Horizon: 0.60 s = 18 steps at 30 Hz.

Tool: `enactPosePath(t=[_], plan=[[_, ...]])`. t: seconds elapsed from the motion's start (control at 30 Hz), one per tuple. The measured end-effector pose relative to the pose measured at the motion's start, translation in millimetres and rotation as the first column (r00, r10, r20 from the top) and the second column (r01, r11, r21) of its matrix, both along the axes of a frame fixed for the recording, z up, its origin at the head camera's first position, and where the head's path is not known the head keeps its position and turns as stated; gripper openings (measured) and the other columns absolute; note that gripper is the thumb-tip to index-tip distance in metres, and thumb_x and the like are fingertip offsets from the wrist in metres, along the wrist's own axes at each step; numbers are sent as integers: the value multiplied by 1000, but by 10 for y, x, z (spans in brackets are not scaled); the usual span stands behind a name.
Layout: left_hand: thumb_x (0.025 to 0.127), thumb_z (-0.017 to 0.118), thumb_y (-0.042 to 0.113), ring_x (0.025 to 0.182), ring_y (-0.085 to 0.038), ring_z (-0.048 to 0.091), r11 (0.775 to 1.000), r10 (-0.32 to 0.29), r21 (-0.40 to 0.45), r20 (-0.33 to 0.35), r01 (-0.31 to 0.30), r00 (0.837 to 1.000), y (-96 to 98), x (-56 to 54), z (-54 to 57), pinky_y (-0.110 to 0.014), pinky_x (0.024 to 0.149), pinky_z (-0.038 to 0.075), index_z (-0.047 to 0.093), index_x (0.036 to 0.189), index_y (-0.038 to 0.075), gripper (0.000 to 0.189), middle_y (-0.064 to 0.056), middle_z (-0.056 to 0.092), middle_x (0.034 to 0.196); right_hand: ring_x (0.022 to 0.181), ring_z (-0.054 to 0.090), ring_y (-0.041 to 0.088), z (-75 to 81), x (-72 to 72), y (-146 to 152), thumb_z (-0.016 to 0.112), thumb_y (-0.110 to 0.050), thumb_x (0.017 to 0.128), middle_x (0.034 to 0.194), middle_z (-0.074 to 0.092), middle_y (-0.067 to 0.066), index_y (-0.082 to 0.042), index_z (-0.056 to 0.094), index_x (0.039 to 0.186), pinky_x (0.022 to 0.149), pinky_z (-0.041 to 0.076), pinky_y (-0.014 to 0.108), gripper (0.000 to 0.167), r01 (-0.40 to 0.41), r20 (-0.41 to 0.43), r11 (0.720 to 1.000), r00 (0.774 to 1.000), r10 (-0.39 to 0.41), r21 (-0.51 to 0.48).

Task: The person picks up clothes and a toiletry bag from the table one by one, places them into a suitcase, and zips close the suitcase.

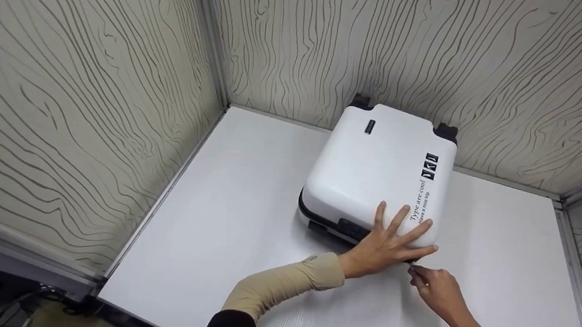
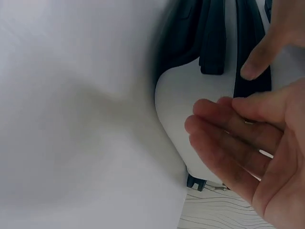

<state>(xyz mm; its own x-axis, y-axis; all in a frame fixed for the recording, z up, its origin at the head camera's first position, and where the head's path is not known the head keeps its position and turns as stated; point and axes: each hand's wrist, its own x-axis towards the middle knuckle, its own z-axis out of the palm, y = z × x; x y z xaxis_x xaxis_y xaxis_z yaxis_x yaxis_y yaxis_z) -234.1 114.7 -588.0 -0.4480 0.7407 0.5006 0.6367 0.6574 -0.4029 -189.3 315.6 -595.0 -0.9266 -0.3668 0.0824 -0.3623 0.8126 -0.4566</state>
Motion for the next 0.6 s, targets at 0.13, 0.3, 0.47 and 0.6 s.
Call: enactPosePath(t=[0.13,0.3,0.47,0.6], plan=[[99,48,52,141,-43,29,992,-58,112,4,58,998,-67,-31,39,-73,103,22,44,147,38,50,-4,34,157,60,63,9,9,-28,13,70,-2,89,69,70,-4,2,76,98,54,47,27,12,2,37,1000,999,-2,6],[104,40,34,135,-31,44,972,-103,206,-51,112,993,-179,-106,96,-59,107,31,58,134,27,36,-1,51,146,60,62,8,20,-30,30,70,-4,90,69,69,-6,-2,76,96,54,47,28,9,6,45,1000,999,-7,10],[102,45,29,128,-27,50,956,-84,278,-41,92,996,-339,-170,135,-48,107,35,65,127,21,32,-3,59,137,62,64,10,16,-26,35,69,-5,90,70,70,-6,-3,76,97,54,48,28,10,12,42,1000,999,-12,7],[101,51,29,124,-25,53,933,-38,357,-16,41,999,-523,-238,145,-47,107,36,69,122,19,29,-3,63,132,63,65,11,3,-18,43,68,-7,92,71,70,-5,-2,75,99,54,48,28,12,22,52,1000,998,-23,22]])
